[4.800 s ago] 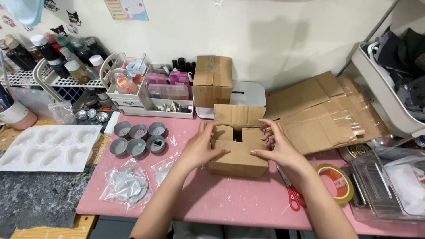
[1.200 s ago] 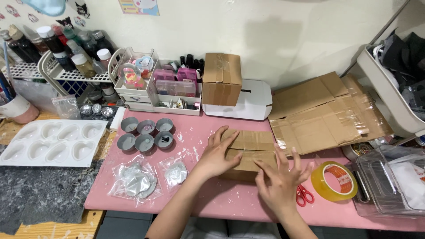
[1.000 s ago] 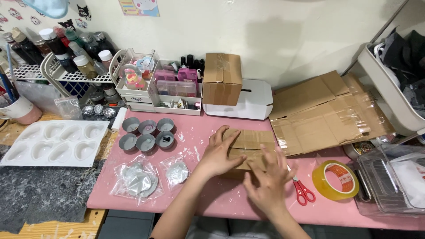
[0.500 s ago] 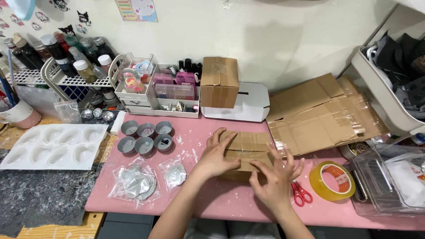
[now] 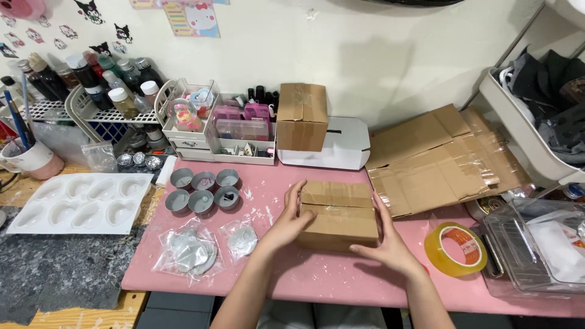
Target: Packing small grey containers and other supplies into cardboard boxes on a pink workspace mat.
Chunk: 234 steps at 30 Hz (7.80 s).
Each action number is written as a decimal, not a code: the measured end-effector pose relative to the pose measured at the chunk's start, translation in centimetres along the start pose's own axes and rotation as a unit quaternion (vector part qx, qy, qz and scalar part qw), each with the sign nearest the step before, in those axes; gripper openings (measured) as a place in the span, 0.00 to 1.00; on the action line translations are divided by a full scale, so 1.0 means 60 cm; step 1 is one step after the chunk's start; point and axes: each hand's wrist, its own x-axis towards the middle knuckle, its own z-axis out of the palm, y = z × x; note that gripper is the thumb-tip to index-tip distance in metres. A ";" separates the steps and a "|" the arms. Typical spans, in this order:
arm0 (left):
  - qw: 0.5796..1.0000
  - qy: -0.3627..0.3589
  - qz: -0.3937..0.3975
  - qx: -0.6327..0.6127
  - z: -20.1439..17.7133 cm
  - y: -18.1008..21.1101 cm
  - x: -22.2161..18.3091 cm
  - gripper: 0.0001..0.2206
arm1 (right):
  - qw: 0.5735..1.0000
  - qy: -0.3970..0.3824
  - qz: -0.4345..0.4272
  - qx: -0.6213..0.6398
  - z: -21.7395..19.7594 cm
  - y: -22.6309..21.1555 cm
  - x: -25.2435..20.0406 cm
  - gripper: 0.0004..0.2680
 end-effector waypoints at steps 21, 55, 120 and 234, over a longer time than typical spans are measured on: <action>0.963 0.028 -0.160 0.216 0.001 0.102 0.043 0.35 | 0.868 -0.001 -0.160 -0.470 0.058 -0.118 0.044 0.15; 0.994 -0.052 -0.098 -0.006 -0.020 0.057 0.089 0.40 | 0.988 -0.153 0.001 -0.034 -0.053 0.012 0.035 0.49; 0.925 -0.229 0.112 0.283 0.224 0.019 0.050 0.28 | 0.812 0.491 0.017 0.315 -0.016 0.129 0.032 0.29; 0.975 0.170 0.048 -0.133 -0.025 -0.132 0.057 0.34 | 0.841 0.264 -0.135 0.452 -0.119 0.014 0.089 0.13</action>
